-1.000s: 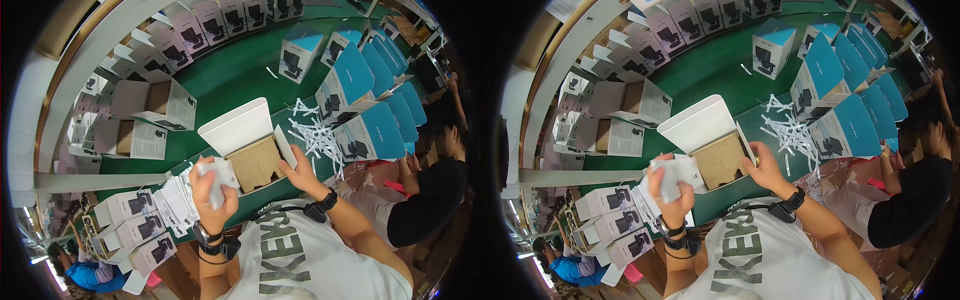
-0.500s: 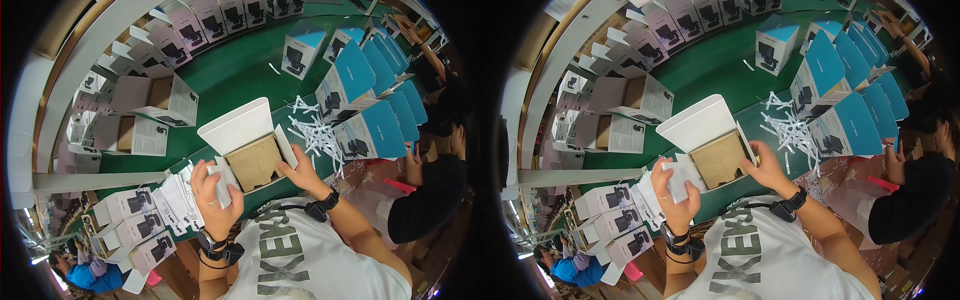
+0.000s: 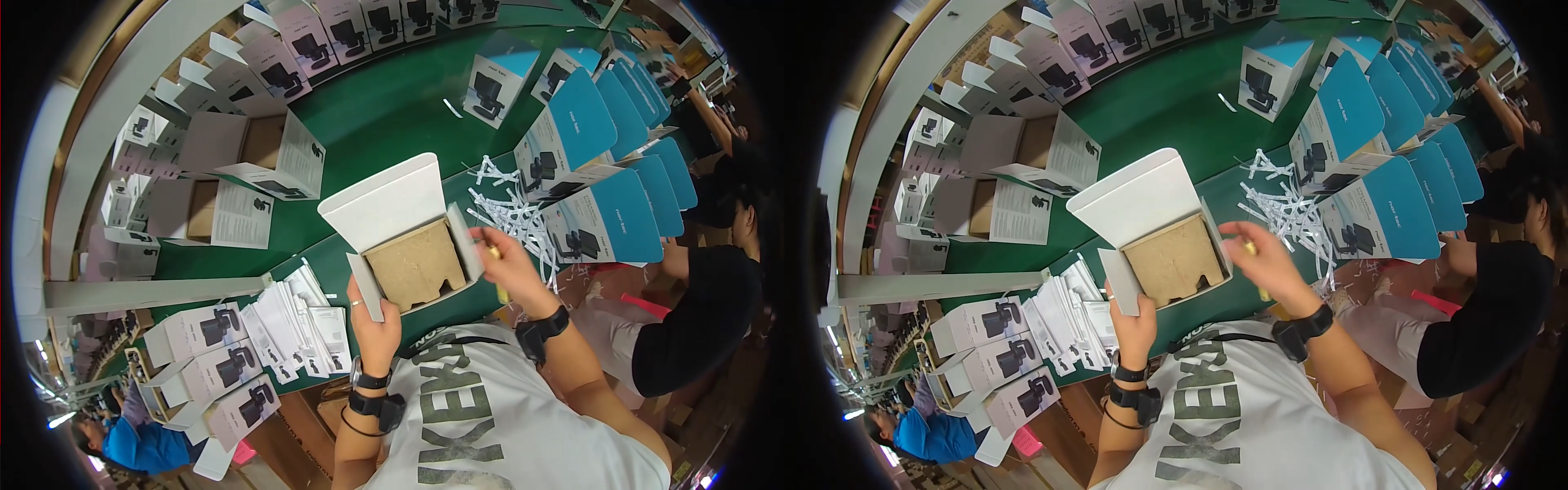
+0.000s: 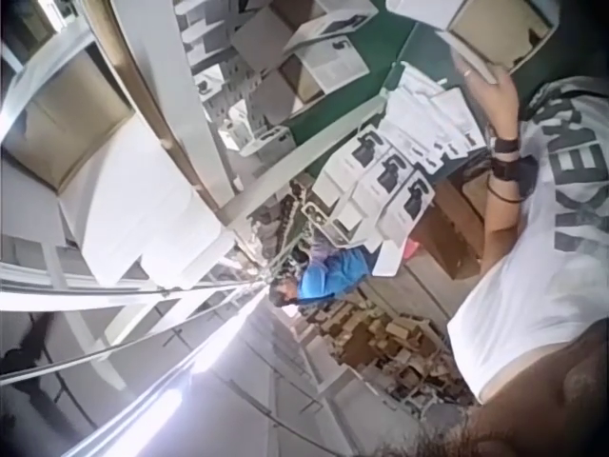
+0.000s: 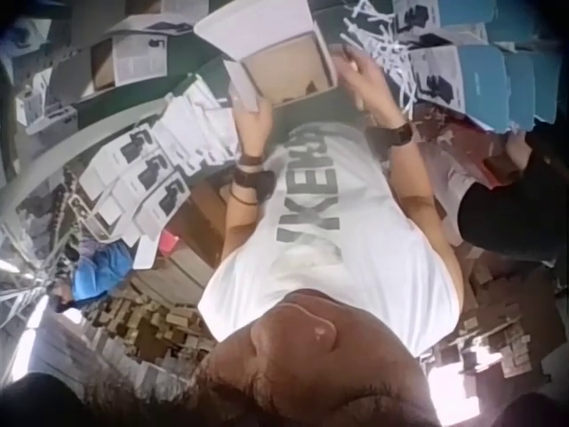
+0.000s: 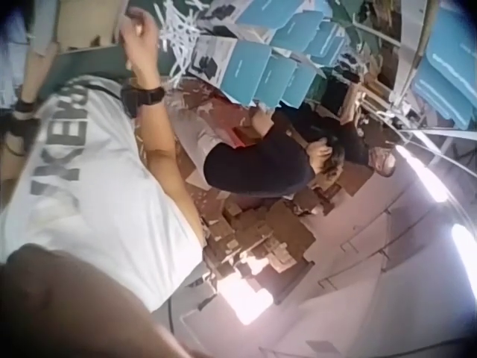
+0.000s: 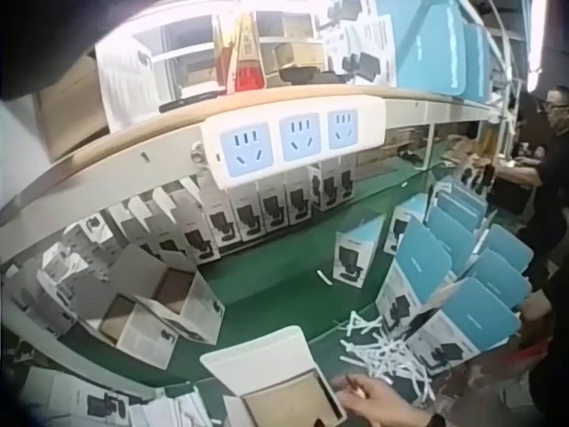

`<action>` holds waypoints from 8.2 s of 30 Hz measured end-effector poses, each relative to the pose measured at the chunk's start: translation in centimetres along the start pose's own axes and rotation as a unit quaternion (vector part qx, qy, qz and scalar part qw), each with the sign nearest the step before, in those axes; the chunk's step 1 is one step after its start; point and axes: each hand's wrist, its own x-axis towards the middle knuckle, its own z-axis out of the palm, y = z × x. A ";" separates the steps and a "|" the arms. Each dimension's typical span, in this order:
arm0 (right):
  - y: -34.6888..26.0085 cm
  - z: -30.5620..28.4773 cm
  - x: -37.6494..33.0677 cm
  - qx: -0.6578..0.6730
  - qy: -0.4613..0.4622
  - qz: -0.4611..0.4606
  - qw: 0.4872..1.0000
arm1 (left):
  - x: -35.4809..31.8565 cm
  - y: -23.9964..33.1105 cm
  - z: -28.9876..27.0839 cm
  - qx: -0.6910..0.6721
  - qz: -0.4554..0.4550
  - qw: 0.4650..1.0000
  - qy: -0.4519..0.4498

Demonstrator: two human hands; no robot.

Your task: The person packs boxes by placing a manual and a white box into a larger white box, applying a sticker with a tool, and closing the lid. They then slide a blue sleeve over the white box and place the completed package onto the assembly line.

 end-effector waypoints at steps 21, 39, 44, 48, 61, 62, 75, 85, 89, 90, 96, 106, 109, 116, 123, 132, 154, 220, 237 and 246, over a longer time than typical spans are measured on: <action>-4.4 1.4 3.7 -0.492 0.179 -0.373 0.766 | 2.3 5.2 4.5 0.399 0.307 0.851 -0.150; -4.6 1.4 1.7 -0.481 0.118 -0.350 0.795 | 2.2 5.7 4.7 0.387 0.304 0.858 -0.150; -5.1 1.5 1.4 -0.464 0.046 -0.291 0.835 | 2.3 5.8 4.7 0.382 0.306 0.859 -0.148; -4.4 1.2 1.9 -0.425 0.005 -0.279 0.861 | 2.5 6.0 4.7 0.384 0.299 0.860 -0.151; -4.6 -1.8 -1.1 -0.562 0.156 -0.281 0.762 | 1.0 4.4 3.6 0.396 0.358 0.837 -0.123; -4.9 1.8 -1.1 -0.540 0.113 -0.322 0.770 | 0.4 3.9 3.0 0.444 0.374 0.807 -0.109; -3.0 14.4 4.5 -0.524 0.064 -0.457 0.716 | -0.4 0.5 2.4 0.387 0.401 0.819 -0.135; -2.7 14.9 4.7 -0.480 -0.026 -0.444 0.757 | -0.7 0.5 2.0 0.404 0.369 0.820 -0.168; -2.7 15.5 4.5 -0.521 0.013 -0.428 0.739 | -0.7 0.7 1.9 0.412 0.330 0.819 -0.223; -2.8 15.3 4.6 -0.518 -0.012 -0.414 0.749 | -0.6 0.8 2.0 0.404 0.336 0.824 -0.211; -5.1 9.7 2.0 -0.388 0.056 -0.377 0.839 | 0.5 0.8 1.5 0.402 0.426 0.806 -0.082; -9.4 8.0 1.7 -0.036 0.029 -0.209 0.977 | 1.5 2.3 -1.9 0.291 0.404 0.850 -0.171; -6.2 7.4 -1.0 -0.042 -0.082 -0.145 0.985 | 1.7 2.8 -3.9 0.202 0.359 0.883 -0.226; -2.4 6.7 -5.8 -0.216 -0.035 -0.183 0.959 | 0.4 2.1 -6.6 0.119 0.343 0.929 -0.075; 0.5 8.8 -3.6 -0.366 0.061 -0.415 0.831 | 0.7 -1.5 -5.6 -0.129 0.139 0.982 0.010; 2.0 8.8 -3.1 -0.386 0.119 -0.463 0.789 | 0.8 -3.8 -5.3 0.003 0.286 0.957 0.042; 5.6 9.3 -2.5 -0.440 0.105 -0.520 0.724 | 5.0 2.5 -3.2 0.380 0.404 0.822 -0.131; 1.3 4.5 3.4 -0.161 0.134 -0.282 0.936 | 10.3 6.1 -9.6 0.357 0.493 0.791 -0.060; 1.9 10.2 3.2 -0.231 0.070 -0.214 0.947 | 1.9 -19.7 -27.1 0.323 0.022 0.861 0.392; 3.5 8.8 -2.5 -0.172 0.021 -0.153 0.973 | 1.2 -31.8 -31.0 0.448 -0.286 0.801 0.274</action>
